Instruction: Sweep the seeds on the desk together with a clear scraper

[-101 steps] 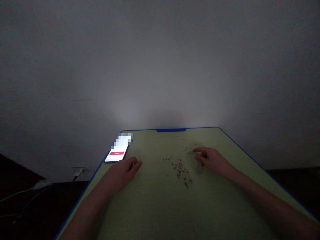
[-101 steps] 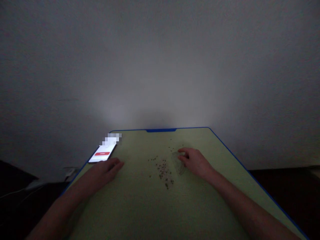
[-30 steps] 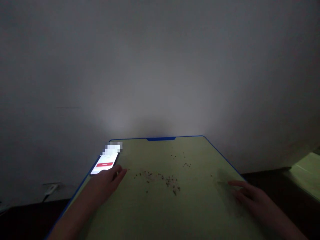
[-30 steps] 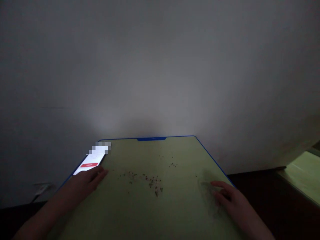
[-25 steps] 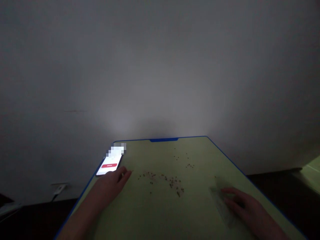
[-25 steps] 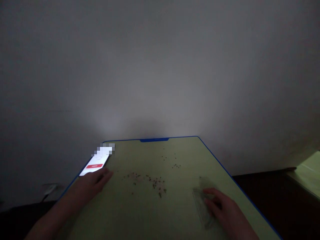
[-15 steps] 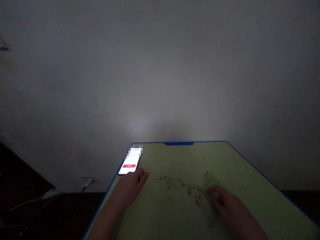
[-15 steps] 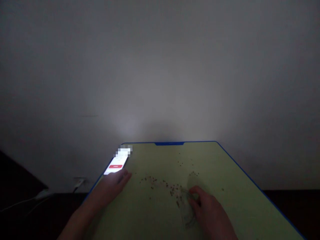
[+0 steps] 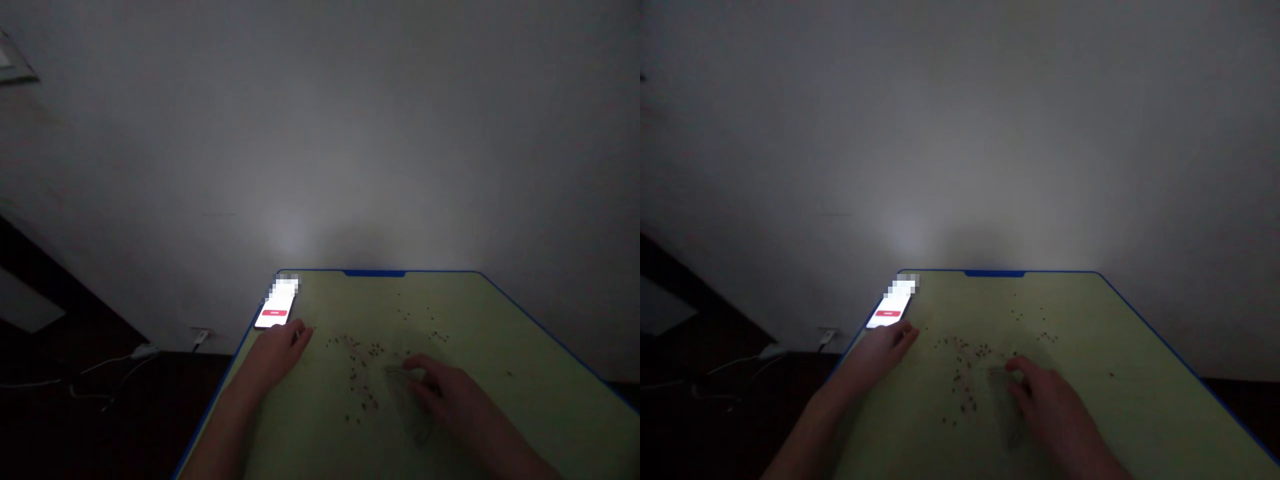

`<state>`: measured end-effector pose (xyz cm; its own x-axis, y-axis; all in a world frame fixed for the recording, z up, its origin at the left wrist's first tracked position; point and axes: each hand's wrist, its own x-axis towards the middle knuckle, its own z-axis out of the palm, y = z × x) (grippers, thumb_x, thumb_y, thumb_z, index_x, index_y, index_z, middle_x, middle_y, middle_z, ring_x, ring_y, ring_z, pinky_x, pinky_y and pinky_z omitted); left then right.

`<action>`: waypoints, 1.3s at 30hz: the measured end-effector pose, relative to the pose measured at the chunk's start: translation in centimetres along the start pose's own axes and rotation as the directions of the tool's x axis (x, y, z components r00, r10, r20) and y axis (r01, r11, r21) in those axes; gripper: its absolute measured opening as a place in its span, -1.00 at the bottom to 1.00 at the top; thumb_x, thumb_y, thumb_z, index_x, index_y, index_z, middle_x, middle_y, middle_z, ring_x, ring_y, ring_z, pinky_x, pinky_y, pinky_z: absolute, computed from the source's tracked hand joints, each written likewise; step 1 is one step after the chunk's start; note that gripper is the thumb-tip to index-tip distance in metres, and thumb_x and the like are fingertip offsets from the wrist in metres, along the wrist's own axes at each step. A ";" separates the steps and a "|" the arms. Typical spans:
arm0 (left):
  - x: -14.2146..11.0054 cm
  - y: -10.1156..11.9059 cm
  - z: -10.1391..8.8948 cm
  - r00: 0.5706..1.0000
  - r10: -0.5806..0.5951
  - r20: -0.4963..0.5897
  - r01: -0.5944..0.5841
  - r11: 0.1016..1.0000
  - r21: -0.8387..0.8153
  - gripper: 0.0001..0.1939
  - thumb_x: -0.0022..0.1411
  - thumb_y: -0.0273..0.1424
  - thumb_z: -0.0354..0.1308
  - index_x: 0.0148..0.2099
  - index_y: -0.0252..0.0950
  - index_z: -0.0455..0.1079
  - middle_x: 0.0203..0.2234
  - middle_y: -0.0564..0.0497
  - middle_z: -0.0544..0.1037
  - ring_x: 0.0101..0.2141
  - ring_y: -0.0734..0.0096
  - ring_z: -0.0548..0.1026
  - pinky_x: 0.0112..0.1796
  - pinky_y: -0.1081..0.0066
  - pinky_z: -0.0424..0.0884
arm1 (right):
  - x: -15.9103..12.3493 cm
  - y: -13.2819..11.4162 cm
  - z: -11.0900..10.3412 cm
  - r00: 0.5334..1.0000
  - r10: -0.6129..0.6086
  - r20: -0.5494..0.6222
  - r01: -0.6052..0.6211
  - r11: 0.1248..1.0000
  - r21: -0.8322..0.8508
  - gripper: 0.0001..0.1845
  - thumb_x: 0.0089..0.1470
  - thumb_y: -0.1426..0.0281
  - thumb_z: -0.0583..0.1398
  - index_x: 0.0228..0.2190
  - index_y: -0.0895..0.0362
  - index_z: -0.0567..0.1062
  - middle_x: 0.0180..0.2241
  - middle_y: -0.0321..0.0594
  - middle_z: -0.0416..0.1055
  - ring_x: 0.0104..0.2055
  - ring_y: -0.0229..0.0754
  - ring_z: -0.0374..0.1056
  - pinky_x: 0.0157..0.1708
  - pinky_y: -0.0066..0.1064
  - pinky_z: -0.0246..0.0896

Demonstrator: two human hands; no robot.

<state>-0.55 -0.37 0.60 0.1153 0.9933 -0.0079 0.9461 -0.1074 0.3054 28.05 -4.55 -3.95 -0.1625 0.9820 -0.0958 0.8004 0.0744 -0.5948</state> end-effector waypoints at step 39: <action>-0.4 -0.3 -0.3 0.984 0.021 -0.175 -0.027 0.999 -0.033 -0.57 0.30 -0.11 -0.22 -0.35 -0.25 0.34 -0.53 0.02 0.48 -0.51 0.44 0.38 -0.50 0.45 0.10 | -1.0 -4.7 1.3 0.909 -0.357 0.217 0.373 0.927 -0.038 -0.66 0.06 0.41 0.12 -0.14 -0.12 0.51 -0.36 -0.28 0.58 -0.33 -0.14 0.48 -0.35 -0.39 0.31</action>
<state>-0.95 -0.68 0.81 0.0802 0.9830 0.1650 0.9321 -0.1326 0.3370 23.72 -6.10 -2.16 -0.5586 0.8281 -0.0473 0.7028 0.4422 -0.5572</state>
